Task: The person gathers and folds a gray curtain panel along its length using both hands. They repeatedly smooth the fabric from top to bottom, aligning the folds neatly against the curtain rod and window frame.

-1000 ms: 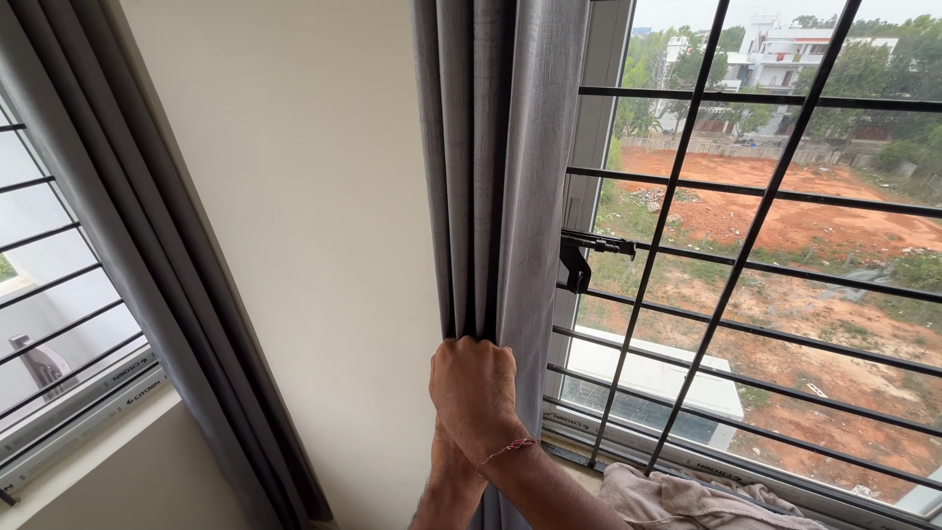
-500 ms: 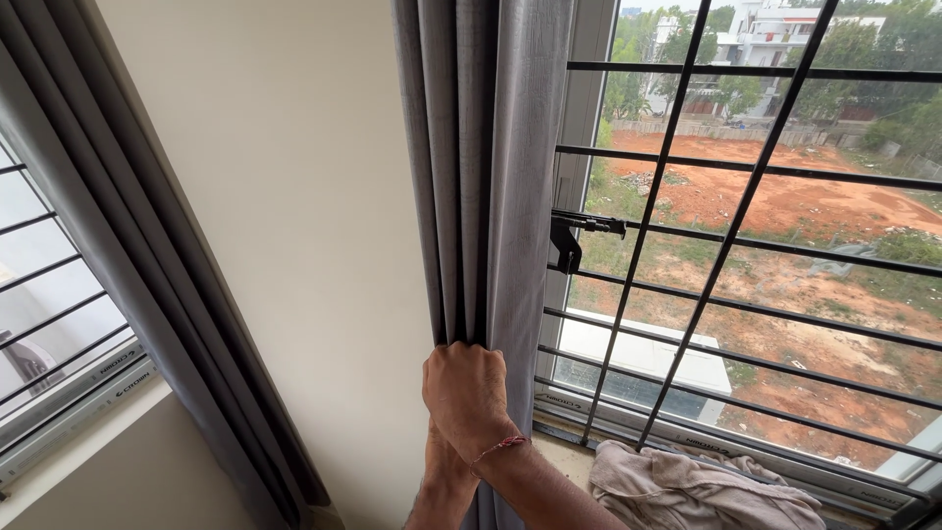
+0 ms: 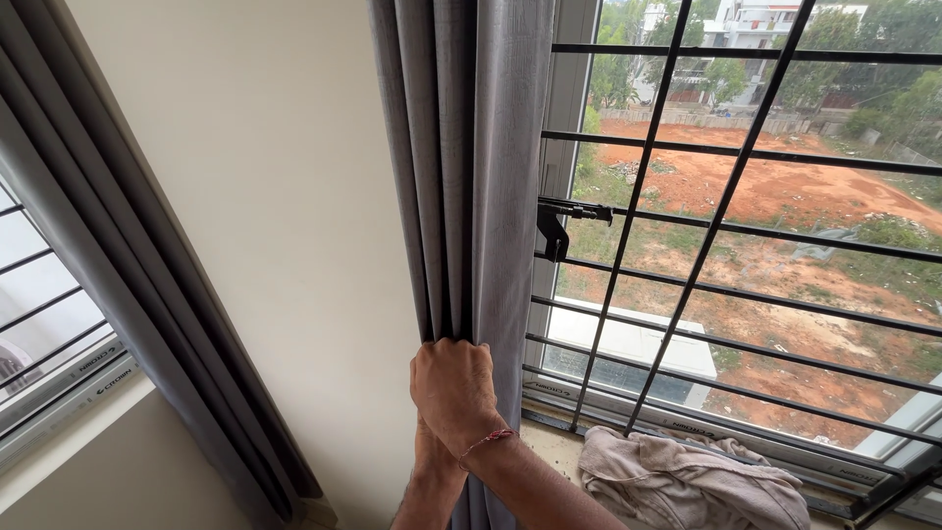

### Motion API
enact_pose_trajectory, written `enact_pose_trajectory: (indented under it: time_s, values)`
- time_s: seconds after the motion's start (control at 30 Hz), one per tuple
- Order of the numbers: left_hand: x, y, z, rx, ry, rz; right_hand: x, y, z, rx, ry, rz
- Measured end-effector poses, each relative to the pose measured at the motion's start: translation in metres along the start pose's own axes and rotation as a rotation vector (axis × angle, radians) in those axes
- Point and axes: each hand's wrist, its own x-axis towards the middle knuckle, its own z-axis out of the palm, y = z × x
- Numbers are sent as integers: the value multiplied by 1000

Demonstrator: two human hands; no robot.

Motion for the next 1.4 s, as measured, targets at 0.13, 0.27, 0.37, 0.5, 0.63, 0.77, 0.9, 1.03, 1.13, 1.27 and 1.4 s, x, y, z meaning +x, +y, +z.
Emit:
enact_pose_trajectory:
  time_s: [0.13,0.27,0.37,0.5,0.63,0.77,0.9,1.03,1.13,1.27,1.4]
  values:
    - [-5,2,-11,-157,-39,-39,-2,-2,-2,35,-51,16]
    - [-5,1,4,-117,-14,-56,-5,-2,22,41,-18,16]
    - [-11,2,9,-27,-19,-18,-8,-2,29,52,-31,11]
    - [-18,6,5,-204,-103,-100,-13,-4,35,75,-77,27]
    - [-17,8,22,-189,-136,-109,-19,-6,43,87,-103,49]
    - [-26,9,31,-131,-50,-47,-25,-8,37,131,-15,52]
    - [-23,10,52,47,-110,6,-26,-11,31,141,12,56]
    - [-26,13,68,-32,-21,-1,-30,-11,38,141,28,55]
    - [-26,13,84,53,90,38,-31,-11,42,128,-6,53]
    - [-36,15,68,42,-7,68,-32,-14,40,122,-9,67]
    - [-49,18,65,-11,148,98,-39,-13,64,115,-17,52]
